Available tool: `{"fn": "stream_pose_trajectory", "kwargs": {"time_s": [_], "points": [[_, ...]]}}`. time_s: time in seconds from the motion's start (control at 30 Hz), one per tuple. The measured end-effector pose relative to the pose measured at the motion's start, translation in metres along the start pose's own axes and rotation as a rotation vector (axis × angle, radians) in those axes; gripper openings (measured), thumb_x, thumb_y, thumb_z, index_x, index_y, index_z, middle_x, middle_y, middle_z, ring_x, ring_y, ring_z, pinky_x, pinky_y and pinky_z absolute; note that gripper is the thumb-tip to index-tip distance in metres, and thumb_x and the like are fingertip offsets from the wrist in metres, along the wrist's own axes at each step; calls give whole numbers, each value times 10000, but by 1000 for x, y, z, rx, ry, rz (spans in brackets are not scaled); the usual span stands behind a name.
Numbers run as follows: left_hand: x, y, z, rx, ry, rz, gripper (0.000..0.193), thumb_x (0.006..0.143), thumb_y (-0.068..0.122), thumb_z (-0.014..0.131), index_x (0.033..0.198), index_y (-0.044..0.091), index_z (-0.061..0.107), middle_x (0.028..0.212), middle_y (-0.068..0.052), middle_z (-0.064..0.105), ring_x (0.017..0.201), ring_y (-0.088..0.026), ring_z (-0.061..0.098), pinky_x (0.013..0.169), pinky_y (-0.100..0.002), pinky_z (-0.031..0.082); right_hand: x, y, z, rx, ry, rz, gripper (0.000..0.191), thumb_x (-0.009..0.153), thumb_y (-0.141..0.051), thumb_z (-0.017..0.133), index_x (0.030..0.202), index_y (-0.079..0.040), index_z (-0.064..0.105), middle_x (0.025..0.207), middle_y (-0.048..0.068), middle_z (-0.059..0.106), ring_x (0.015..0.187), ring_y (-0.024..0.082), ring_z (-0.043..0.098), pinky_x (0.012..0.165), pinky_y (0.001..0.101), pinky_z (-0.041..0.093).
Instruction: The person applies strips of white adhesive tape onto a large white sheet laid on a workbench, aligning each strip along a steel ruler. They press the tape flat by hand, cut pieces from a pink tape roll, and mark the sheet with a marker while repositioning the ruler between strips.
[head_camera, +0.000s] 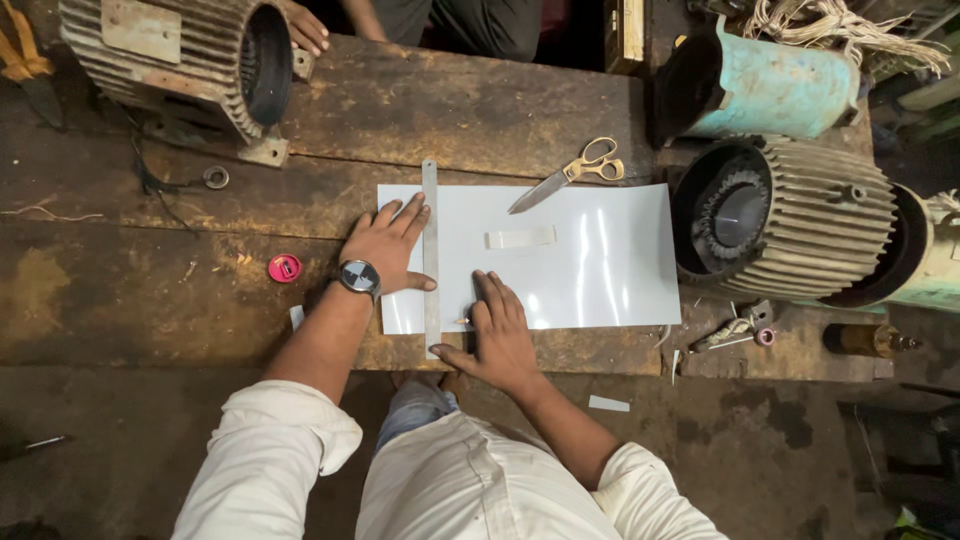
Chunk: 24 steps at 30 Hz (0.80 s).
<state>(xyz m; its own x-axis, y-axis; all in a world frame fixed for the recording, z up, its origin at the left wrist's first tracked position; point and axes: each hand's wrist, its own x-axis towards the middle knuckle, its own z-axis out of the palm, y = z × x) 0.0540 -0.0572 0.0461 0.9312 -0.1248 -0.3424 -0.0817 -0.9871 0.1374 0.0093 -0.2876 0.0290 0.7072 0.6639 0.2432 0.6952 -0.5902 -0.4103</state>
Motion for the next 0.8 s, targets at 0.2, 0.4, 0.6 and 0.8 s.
{"fn": "stream_pose_trajectory", "kwargs": {"time_s": [0.2, 0.4, 0.6, 0.8], "points": [[-2, -2, 2, -10, -29, 4, 1391, 561, 739, 840, 1620, 109, 193, 1716, -45, 110, 1535, -283, 191, 1168, -483, 292, -2, 2, 2, 9, -2, -2, 747, 775, -632, 784, 999, 39, 544, 1524, 326, 398, 1440, 516, 363, 1169, 617, 304], [-3, 0, -1, -23, -30, -3, 1410, 545, 747, 844, 1616, 106, 188, 1712, -49, 94, 1535, -291, 174, 1171, -486, 278, -2, 1, 1, 8, 2, -4, 742, 790, -623, 780, 1017, 43, 543, 1525, 325, 400, 1439, 516, 365, 1171, 616, 304], [-4, 1, -4, -27, -17, 2, 1406, 538, 761, 838, 1614, 109, 211, 1716, -51, 103, 1534, -293, 186, 1172, -482, 290, -1, 1, 0, 6, -15, -7, 730, 795, -609, 780, 1035, 42, 555, 1513, 322, 408, 1434, 509, 374, 1167, 605, 305], [-5, 1, -5, -16, -7, 18, 1403, 544, 769, 833, 1611, 91, 224, 1709, -67, 104, 1515, -309, 191, 1147, -527, 287, -2, 2, 2, 0, 3, -26, 730, 812, -609, 789, 1038, 45, 554, 1521, 327, 422, 1444, 506, 377, 1178, 594, 309]]}}
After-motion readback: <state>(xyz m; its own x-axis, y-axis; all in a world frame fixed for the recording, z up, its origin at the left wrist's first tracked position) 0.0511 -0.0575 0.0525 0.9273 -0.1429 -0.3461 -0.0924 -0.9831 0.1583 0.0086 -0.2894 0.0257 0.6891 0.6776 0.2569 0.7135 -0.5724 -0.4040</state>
